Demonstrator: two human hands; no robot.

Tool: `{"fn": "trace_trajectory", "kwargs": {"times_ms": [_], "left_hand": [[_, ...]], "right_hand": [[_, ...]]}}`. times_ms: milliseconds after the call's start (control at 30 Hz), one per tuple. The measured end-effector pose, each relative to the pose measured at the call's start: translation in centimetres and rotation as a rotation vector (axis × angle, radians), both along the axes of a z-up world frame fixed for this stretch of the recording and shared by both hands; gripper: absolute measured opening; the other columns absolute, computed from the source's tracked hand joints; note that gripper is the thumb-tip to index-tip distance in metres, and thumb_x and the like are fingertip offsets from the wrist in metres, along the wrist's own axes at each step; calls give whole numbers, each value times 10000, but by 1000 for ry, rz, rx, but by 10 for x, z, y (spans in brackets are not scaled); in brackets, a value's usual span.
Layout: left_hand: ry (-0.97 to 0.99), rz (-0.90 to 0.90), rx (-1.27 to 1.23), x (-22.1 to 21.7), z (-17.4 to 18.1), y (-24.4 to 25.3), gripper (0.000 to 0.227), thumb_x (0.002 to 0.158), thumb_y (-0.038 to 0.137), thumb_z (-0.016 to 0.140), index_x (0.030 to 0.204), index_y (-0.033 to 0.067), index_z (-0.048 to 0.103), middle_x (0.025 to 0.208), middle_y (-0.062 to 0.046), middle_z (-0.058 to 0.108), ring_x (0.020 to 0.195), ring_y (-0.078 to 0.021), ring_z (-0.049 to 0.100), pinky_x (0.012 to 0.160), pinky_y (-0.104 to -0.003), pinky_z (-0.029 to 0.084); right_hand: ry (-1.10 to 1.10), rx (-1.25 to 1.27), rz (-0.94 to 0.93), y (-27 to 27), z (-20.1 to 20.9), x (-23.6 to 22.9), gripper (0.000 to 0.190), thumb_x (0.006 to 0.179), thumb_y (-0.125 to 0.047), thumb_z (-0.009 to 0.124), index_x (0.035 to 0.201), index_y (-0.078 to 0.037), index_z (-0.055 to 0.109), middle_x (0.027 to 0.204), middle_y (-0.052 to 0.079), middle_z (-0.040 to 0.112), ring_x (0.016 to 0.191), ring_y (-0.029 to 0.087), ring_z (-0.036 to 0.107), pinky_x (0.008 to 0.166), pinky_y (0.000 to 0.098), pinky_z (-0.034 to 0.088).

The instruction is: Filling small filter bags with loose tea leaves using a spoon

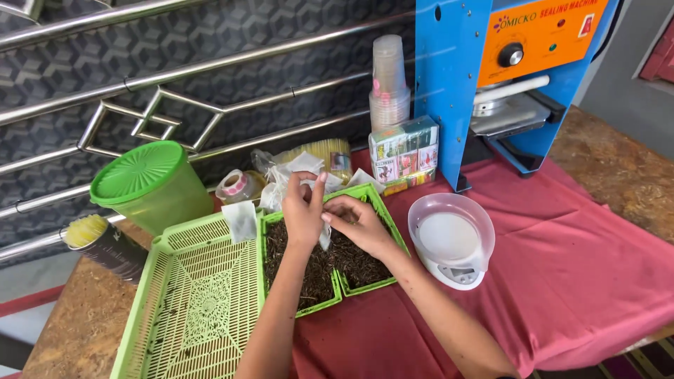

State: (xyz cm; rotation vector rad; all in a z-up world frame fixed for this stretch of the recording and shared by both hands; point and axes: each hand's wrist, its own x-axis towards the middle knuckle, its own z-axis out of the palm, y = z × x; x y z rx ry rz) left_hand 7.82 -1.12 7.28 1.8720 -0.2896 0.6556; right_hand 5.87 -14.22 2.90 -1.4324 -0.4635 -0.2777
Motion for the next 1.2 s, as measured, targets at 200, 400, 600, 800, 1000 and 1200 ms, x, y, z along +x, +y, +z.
{"fn": "trace_trajectory", "kwargs": {"times_ms": [200,400,600,800,1000,1200], "left_hand": [[2,-37,-76,0,-32,-2,137,1028,297,669,1038,161,652,485,15,429,463,-115,404,512,-257,363],[-32,-155,-207,-15,-38,8,354,981,190,741,1250,80,539,504,27,425,477,-121,373,500,-259,346],[-14,-91,-146,-40,-30,17,387,939,185,785,1214,28,561,517,7,451,477,-149,399,504,-285,362],[-45,-78,392,-61,-22,24,829,723,-6,676,1500,34,388,1365,-219,421,1246,-395,420,1031,-532,387],[-12,-142,600,-65,-25,21,965,786,158,852,1593,72,329,1630,-167,315,1488,-393,255,1171,-608,197],[-138,-79,522,-62,-40,27,672,817,120,819,1432,139,549,1435,-67,520,1406,-316,409,1144,-571,313]], "right_hand": [[15,-80,101,-27,-34,14,248,872,-5,741,1118,-44,744,1005,132,764,947,207,676,742,304,561],[14,-137,-42,-23,-19,6,210,874,30,701,1057,-68,737,915,77,746,853,166,676,695,264,562],[45,-123,-267,-19,-32,-3,230,849,53,661,1052,-49,701,891,93,725,793,193,706,691,329,601],[17,-75,-348,-26,-45,-2,103,945,-101,705,1035,-51,696,870,90,713,771,151,656,642,293,545],[-8,-89,-279,-24,-38,-19,107,907,-38,740,1011,-43,712,854,67,725,763,135,657,670,283,565],[-101,-137,-372,-26,-33,-27,121,885,10,726,993,-28,685,823,85,734,727,149,675,654,301,564]]}}
